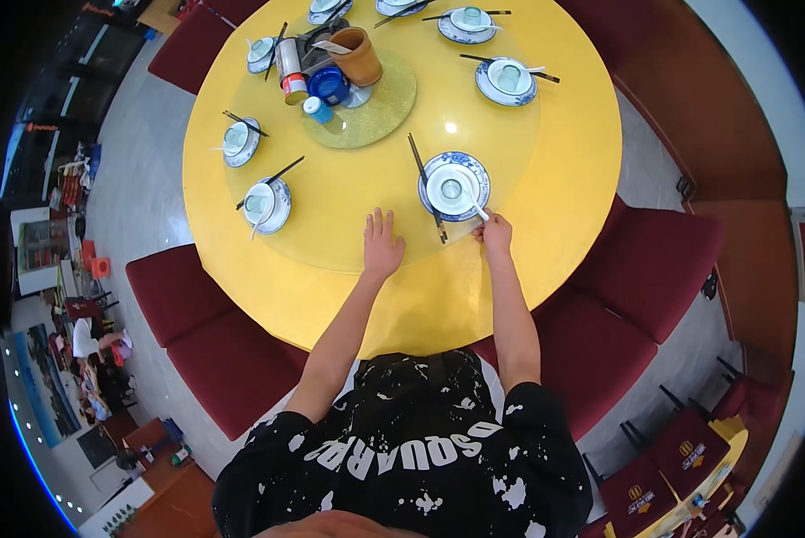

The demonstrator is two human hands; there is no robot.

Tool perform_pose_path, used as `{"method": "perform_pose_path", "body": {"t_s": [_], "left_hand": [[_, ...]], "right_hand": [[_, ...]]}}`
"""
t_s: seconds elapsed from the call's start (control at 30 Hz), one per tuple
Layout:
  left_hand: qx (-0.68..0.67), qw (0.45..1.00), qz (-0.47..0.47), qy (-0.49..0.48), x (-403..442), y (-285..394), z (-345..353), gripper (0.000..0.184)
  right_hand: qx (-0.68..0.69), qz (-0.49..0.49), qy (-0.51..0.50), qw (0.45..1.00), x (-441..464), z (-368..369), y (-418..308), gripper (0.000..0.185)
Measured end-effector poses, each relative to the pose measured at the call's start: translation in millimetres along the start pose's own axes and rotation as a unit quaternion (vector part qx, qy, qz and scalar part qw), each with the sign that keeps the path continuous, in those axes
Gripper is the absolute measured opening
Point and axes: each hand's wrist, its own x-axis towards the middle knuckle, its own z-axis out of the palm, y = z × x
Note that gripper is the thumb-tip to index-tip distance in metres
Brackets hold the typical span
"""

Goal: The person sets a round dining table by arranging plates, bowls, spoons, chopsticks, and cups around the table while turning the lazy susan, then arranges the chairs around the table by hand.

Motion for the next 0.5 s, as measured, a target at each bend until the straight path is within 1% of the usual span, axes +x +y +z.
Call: {"method": "perform_pose_path", "body": {"t_s": [0.13, 0.23, 0.33, 0.43, 0.5], "left_hand": [[-0.002, 1.000, 0.020, -0.020, -11, 1, -15, 0.063], [0.025, 0.999, 0.030, 0.017, -44, -7, -23, 0.062], [0.041, 0.998, -0.002, 0.039, -80, -22, -29, 0.060], [0.038, 0.996, -0.030, 0.075, -114, -40, -36, 0.060], [0.045, 0.993, -0.065, 0.085, -135, -52, -43, 0.061]], "right_hand": [[0.082, -0.017, -0.008, 0.996, 9, -8, 3, 0.023], [0.123, 0.019, -0.031, 0.992, -9, -9, 10, 0.025], [0.146, 0.063, -0.098, 0.982, -40, 1, 31, 0.025], [0.211, 0.104, -0.137, 0.962, -81, 21, 49, 0.026], [0.236, 0.120, -0.155, 0.952, -106, 36, 57, 0.027]]}}
